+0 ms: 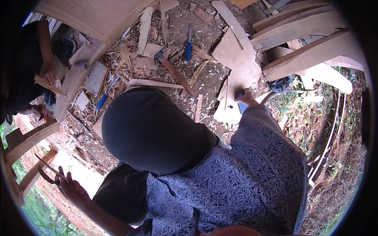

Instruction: The person sits on the ground and uses a curved blade to shave and shape thin wooden strips. They repeatedly hold the strips, scrape them with the blade, and inspect the edges while wood shavings accumulate on the ground.

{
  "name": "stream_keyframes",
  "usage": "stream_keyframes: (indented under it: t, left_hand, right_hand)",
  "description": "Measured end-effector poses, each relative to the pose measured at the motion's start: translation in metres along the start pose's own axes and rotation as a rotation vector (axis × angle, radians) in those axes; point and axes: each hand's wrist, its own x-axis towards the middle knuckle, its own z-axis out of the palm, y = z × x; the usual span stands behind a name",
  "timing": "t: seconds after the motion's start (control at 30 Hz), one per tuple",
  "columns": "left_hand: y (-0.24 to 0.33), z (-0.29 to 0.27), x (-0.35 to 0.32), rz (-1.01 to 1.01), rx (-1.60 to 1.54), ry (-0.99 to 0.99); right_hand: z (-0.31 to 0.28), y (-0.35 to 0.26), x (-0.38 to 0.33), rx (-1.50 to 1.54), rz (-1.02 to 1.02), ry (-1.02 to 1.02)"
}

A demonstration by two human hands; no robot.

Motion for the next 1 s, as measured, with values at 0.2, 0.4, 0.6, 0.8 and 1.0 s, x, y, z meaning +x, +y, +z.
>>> stream_keyframes:
  t: [0.2,0.4,0.6,0.8,1.0]
  left_hand:
    - [0.014,-0.003,0.013,-0.031,0.205,-0.072]
    - [0.014,0.005,0.028,-0.207,0.035,0.022]
    - [-0.021,-0.040,0.004,-0.203,0.297,-0.119]
    - [-0.048,-0.092,-0.046,-0.556,-0.004,0.233]
    - [0.002,-0.076,-0.019,-0.836,-0.646,0.574]
  right_hand:
    - [-0.067,0.002,0.038,0.127,0.170,0.145]
    - [-0.180,-0.024,0.130,-0.007,0.134,0.333]
    - [-0.186,-0.078,0.200,-0.269,0.030,0.352]
    - [-0.159,-0.082,0.214,-0.289,0.202,0.580]
    - [-0.146,-0.156,0.184,-0.030,-0.253,1.075]
